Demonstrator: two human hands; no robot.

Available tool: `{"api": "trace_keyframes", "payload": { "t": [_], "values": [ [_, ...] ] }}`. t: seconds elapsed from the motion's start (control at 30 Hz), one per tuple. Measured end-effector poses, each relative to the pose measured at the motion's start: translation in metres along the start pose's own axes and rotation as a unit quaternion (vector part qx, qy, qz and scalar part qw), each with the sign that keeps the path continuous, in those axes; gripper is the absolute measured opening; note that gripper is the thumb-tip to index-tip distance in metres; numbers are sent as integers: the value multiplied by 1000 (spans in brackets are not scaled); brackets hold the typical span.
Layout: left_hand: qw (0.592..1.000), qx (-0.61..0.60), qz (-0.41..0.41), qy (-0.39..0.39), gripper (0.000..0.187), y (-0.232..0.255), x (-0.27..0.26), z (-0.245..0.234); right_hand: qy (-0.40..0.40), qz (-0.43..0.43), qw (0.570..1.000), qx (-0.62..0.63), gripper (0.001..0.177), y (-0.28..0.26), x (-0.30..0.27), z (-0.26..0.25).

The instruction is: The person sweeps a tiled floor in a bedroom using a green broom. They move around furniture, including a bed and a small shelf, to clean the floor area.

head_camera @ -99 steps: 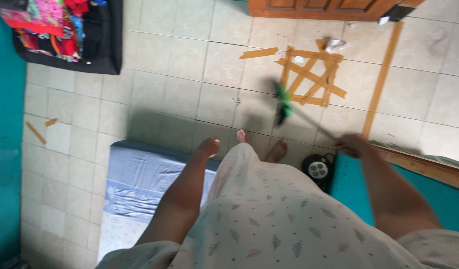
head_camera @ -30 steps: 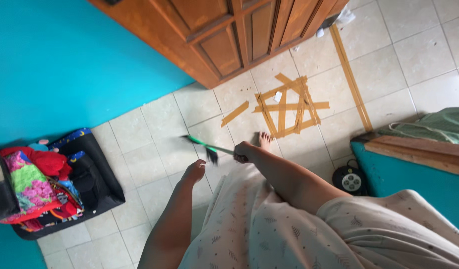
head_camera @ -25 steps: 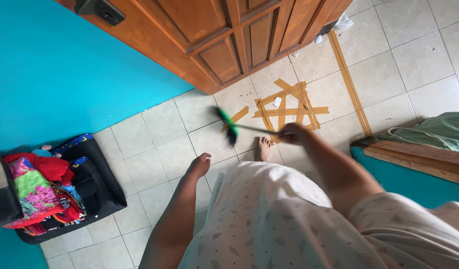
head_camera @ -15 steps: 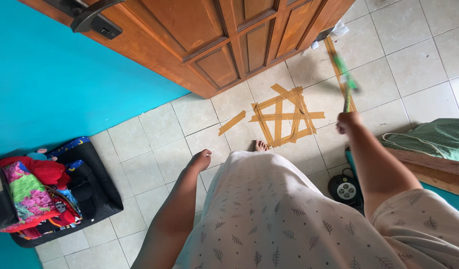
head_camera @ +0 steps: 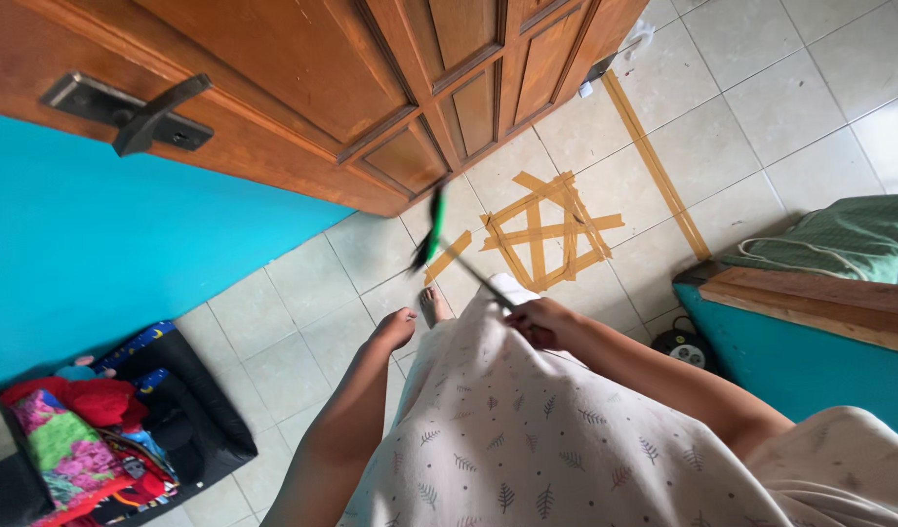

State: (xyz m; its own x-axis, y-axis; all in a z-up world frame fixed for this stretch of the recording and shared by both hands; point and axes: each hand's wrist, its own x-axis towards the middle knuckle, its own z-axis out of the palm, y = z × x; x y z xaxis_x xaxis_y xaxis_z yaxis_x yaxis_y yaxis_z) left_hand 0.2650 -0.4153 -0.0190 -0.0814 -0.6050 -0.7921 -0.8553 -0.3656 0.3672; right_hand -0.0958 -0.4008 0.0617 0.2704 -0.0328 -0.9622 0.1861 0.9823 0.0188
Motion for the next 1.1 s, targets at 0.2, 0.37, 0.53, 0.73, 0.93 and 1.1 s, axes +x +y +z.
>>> {"api": "trace_keyframes", "payload": {
  "t": [0.2, 0.37, 0.53, 0.73, 0.93, 1.1],
  "values": [
    [998, 38, -43, -16, 36, -3, 21, -40, -85, 114, 990, 21, 20, -27, 125, 81],
    [998, 54, -10, 22, 37, -5, 36, -67, -40, 30, 983, 178, 15, -82, 144, 10],
    [997, 71, 5, 22, 37, -1, 38, -62, -50, -65, 893, 443, 22, -168, 49, -170],
    [997, 79, -3, -15, 37, -5, 21, -45, 303, -263, 905, 140, 18, -210, 4, -192],
    [996, 87, -15, -27, 37, 3, 18, -40, 281, -253, 926, 4, 20, -109, -25, -108],
    [997, 74, -18, -23, 39, 24, 36, -41, 11, -120, 985, 122, 21, -3, -35, -45]
  ]
}}
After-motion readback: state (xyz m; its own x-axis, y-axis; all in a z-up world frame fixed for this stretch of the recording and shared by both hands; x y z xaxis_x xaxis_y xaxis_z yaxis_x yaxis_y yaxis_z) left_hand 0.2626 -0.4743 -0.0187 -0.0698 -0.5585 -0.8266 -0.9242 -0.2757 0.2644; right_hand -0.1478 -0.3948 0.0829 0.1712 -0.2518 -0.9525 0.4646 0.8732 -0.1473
